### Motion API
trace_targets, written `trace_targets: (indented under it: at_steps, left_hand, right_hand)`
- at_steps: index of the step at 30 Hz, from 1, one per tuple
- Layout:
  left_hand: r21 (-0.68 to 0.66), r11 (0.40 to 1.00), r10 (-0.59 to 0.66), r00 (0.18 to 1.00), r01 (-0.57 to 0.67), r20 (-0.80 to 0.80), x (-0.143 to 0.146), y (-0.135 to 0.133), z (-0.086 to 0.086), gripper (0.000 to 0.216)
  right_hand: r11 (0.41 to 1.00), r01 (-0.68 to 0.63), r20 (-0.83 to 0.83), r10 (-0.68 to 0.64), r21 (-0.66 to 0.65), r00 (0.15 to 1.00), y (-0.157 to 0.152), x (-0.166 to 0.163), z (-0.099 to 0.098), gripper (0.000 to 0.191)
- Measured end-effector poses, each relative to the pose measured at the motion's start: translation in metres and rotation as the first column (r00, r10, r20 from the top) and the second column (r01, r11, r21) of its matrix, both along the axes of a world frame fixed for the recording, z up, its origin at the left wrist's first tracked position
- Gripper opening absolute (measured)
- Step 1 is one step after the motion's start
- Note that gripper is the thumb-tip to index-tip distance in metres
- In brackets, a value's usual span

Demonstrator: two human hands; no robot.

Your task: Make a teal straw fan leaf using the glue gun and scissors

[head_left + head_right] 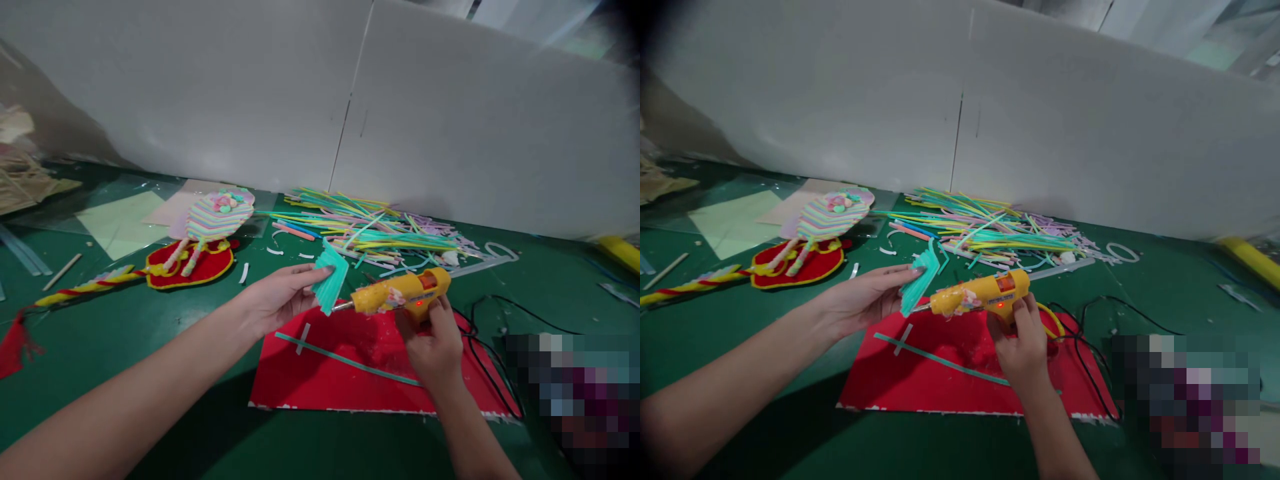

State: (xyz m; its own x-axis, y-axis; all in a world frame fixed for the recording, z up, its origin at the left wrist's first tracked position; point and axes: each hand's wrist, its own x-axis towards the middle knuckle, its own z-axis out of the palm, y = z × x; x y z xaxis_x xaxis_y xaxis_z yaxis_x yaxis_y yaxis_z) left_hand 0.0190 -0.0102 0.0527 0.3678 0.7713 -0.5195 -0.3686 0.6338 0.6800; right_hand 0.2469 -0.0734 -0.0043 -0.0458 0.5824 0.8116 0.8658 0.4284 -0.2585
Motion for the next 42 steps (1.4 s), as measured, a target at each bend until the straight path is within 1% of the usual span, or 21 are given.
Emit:
trace_targets:
  at_steps: [5, 12, 19, 25, 30, 34, 42]
  left_hand:
    - [-0.002, 1.000, 0.001, 1.000, -0.001, 0.005, -0.0002, -0.0006, 0.0008, 0.005]
    - [0.011, 0.999, -0.041, 0.999, 0.041, 0.012, -0.0006, -0.0011, 0.0024, 0.007]
    - [0.010, 0.999, -0.053, 0.998, 0.053, 0.046, -0.0004, -0.0020, 0.0028, 0.008]
    - [-0.001, 0.998, -0.058, 0.997, 0.058, 0.043, 0.0004, -0.0033, 0.0045, 0.009]
    - [-0.004, 0.998, -0.061, 0.997, 0.062, 0.053, 0.0003, -0.0038, 0.0050, 0.009]
    - [-0.006, 0.998, -0.054, 0.997, 0.055, 0.050, 0.0009, -0.0043, 0.0053, 0.010]
    - [0.020, 0.995, -0.103, 0.991, 0.102, 0.080, 0.0011, -0.0046, 0.0052, 0.009]
  right_hand:
    - [1.000, 0.016, -0.004, -0.016, 0.008, 1.000, 0.0007, 0.0009, -0.0016, 0.018]
    - [1.000, 0.020, -0.034, -0.020, 0.011, 0.999, 0.0018, 0.0002, -0.0011, 0.014]
    - [0.999, 0.044, -0.067, -0.045, -0.025, 0.997, 0.0009, -0.0006, -0.0003, 0.018]
    - [0.998, 0.054, -0.082, -0.057, -0.033, 0.995, 0.0014, 0.0012, -0.0005, 0.014]
    - [0.996, 0.069, -0.114, -0.076, -0.063, 0.991, 0.0010, 0.0018, -0.0011, 0.013]
    - [0.993, 0.097, -0.104, -0.103, -0.064, 0.989, 0.0011, 0.0032, -0.0021, 0.013]
    - [0.987, 0.133, -0.165, -0.146, -0.086, 0.975, 0.0028, 0.0039, -0.0026, 0.014]
